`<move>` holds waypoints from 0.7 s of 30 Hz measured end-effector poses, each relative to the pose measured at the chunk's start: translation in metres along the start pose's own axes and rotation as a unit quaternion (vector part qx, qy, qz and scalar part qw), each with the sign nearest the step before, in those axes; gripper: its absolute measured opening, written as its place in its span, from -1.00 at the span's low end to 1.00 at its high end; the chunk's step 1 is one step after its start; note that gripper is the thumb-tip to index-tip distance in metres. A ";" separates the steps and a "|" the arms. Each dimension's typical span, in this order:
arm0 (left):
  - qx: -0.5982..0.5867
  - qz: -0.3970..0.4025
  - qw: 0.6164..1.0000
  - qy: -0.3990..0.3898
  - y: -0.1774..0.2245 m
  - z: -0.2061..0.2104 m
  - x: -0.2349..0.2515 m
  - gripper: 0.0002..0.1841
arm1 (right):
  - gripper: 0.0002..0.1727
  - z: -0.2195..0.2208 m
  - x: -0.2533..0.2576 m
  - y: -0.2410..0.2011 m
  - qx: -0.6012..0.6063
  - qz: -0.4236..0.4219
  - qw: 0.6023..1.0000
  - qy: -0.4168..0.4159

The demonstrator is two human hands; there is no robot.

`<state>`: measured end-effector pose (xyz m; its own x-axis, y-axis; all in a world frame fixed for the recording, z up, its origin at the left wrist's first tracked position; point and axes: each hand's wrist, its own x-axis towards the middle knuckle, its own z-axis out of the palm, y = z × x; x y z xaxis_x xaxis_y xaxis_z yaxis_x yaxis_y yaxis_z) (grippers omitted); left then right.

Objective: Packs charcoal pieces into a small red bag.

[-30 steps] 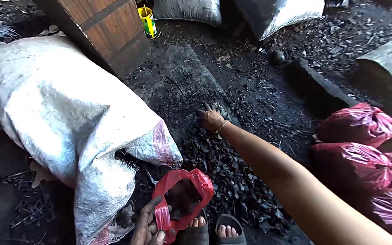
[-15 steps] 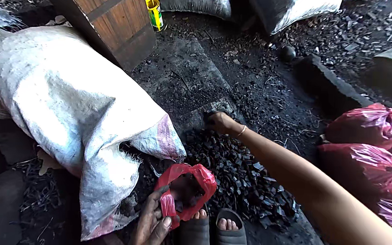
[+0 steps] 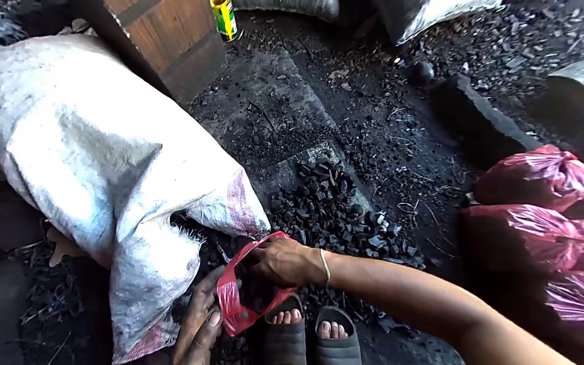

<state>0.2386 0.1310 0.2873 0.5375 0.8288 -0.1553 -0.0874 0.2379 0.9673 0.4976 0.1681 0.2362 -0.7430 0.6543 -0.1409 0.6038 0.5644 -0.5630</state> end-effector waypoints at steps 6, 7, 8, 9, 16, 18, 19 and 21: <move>-0.012 -0.007 1.000 -0.022 -0.003 -0.011 -0.002 -0.29 | -0.75 -0.059 -0.042 0.100 0.067 0.200 0.968 0.138; -0.007 -0.007 1.000 -0.026 -0.002 -0.010 -0.001 -0.30 | -0.75 -0.060 -0.047 0.125 0.030 0.257 0.957 0.132; -0.004 -0.008 1.000 -0.029 -0.001 -0.009 -0.001 -0.29 | -0.73 -0.060 -0.052 0.146 -0.003 0.301 0.947 0.112; -0.001 -0.011 0.999 -0.033 -0.001 -0.008 -0.001 -0.29 | -0.66 -0.056 -0.055 0.162 -0.024 0.333 0.939 0.081; 0.009 -0.001 1.000 -0.022 -0.004 -0.004 -0.002 -0.24 | -0.63 -0.039 -0.063 0.184 -0.026 0.311 0.942 0.126; 0.018 0.003 1.000 -0.013 -0.002 -0.002 -0.004 -0.23 | -0.60 -0.053 -0.064 0.168 0.014 0.286 0.936 0.204; 0.022 0.005 1.000 -0.010 -0.002 -0.001 -0.003 -0.23 | -0.58 -0.064 -0.065 0.152 0.049 0.259 0.937 0.228; 0.024 0.009 1.000 -0.008 0.000 -0.001 -0.001 -0.24 | -0.61 -0.080 -0.067 0.109 0.147 0.154 0.948 0.236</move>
<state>0.2374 0.1309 0.2870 0.5490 0.8250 -0.1342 -0.0571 0.1973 0.9787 0.6364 0.2259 0.2493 -0.2905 0.9569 0.0051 0.6139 0.1905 -0.7661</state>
